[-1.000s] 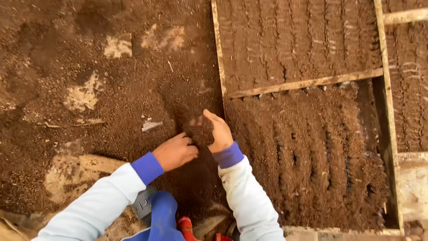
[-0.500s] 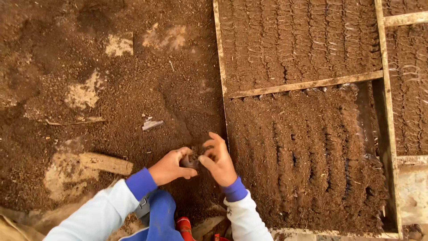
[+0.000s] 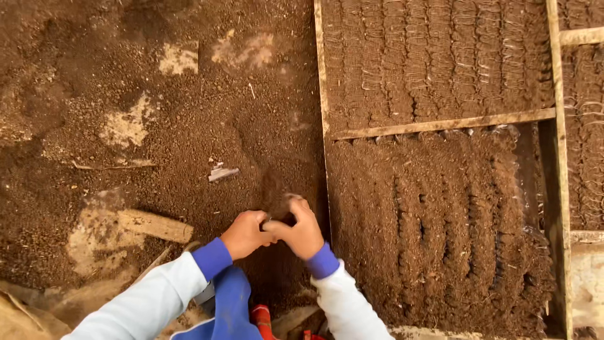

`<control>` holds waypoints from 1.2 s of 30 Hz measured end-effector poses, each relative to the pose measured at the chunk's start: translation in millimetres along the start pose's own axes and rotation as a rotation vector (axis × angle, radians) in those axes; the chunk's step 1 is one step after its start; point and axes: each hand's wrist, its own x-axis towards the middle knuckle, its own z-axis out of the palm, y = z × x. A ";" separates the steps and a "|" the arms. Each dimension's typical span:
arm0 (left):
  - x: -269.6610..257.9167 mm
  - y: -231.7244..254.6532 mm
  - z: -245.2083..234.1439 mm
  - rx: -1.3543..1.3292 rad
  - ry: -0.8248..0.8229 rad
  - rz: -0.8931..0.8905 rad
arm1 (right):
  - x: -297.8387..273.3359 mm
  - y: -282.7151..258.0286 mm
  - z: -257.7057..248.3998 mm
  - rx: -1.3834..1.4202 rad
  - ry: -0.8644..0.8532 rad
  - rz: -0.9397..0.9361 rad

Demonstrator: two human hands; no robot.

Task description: The person repeatedly scoops soil from a pile on the ground and places it into a wooden seedling tray that already contains rows of soil. The person uses their hands to transfer the soil, filling the tray sections.

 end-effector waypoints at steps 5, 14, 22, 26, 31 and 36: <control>-1.2 7.1 1.6 0.032 -0.048 0.020 | -5.6 -30.9 -3.5 -0.136 0.180 -0.179; -11.9 74.7 -5.1 0.116 -0.011 -0.118 | -18.1 -69.1 -12.9 0.145 -0.022 0.029; -49.9 122.1 4.5 0.216 -0.023 0.141 | -33.1 -77.3 -57.2 -0.424 -0.109 -0.319; -30.6 97.6 -38.4 0.869 0.446 0.420 | -45.1 -101.8 -205.4 -0.491 -0.198 -0.280; -18.9 1.0 -101.8 1.363 0.822 0.440 | -59.4 -112.7 -422.7 -1.016 0.086 0.092; -5.6 -26.6 -122.5 1.384 0.825 0.236 | -50.3 -56.1 -476.4 -1.270 -0.074 0.290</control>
